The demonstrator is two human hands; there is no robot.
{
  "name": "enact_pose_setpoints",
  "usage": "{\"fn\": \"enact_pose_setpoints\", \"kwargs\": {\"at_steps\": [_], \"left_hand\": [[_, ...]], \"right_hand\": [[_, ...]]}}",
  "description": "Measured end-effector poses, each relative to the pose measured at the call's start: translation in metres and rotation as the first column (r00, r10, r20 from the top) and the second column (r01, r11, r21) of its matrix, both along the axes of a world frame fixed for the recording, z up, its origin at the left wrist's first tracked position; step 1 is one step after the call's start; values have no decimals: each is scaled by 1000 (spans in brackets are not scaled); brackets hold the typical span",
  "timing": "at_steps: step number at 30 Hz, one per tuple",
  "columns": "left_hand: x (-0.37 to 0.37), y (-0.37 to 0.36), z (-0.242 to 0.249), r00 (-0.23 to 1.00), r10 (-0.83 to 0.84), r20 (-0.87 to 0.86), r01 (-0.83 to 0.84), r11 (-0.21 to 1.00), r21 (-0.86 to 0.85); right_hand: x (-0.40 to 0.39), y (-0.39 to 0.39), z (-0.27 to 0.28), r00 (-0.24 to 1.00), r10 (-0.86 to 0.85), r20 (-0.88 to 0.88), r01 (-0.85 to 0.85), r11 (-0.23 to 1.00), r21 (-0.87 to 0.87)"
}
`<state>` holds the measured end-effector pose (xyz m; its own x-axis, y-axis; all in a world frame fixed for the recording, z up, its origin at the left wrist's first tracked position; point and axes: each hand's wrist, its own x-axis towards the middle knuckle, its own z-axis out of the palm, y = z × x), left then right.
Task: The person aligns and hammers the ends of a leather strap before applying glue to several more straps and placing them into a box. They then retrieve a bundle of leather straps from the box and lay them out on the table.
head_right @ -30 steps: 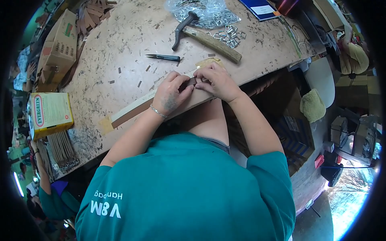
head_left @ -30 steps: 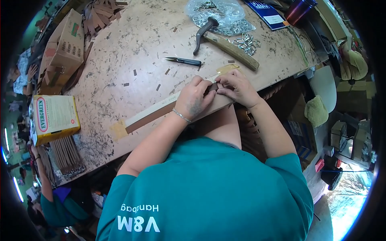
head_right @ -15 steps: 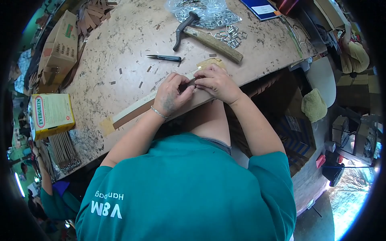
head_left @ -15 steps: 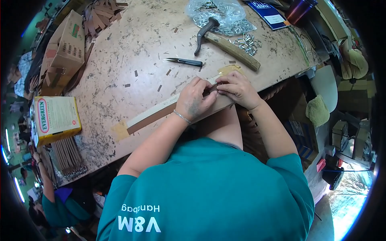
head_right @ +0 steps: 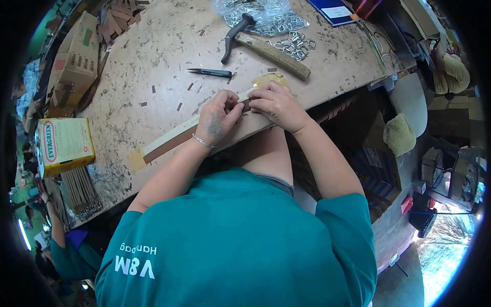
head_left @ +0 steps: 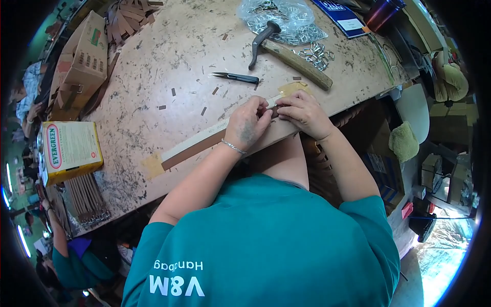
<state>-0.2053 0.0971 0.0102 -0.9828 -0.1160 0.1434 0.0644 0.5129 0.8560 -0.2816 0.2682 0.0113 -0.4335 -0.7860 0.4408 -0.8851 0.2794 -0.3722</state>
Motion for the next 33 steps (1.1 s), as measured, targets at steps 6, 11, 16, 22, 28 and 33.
{"fn": "enact_pose_setpoints", "kwargs": {"at_steps": [6, 11, 16, 22, 28, 33], "left_hand": [[-4, -2, -5, 997, -15, -71, 8, 996, -88], [-6, -2, -4, 1000, 10, 9, -9, 998, -57], [-6, 0, -6, 998, 35, 50, -34, 999, -34], [-6, -2, 2, 997, 76, -5, -76, 987, -142], [0, -16, -11, 994, 91, -56, -91, 996, 2], [9, -17, -6, 999, 2, -52, -3, 1000, -20]], "right_hand": [[1, 1, -6, 999, -30, 9, 31, 999, -9], [3, 1, -5, 999, -39, -1, 39, 999, 4], [5, 3, -6, 998, -44, -38, 47, 996, 72], [10, 2, 2, 995, -63, -82, 74, 988, 136], [8, -2, 6, 989, -52, -139, 73, 986, 147], [8, -6, 7, 985, -69, -156, 91, 987, 133]]}}
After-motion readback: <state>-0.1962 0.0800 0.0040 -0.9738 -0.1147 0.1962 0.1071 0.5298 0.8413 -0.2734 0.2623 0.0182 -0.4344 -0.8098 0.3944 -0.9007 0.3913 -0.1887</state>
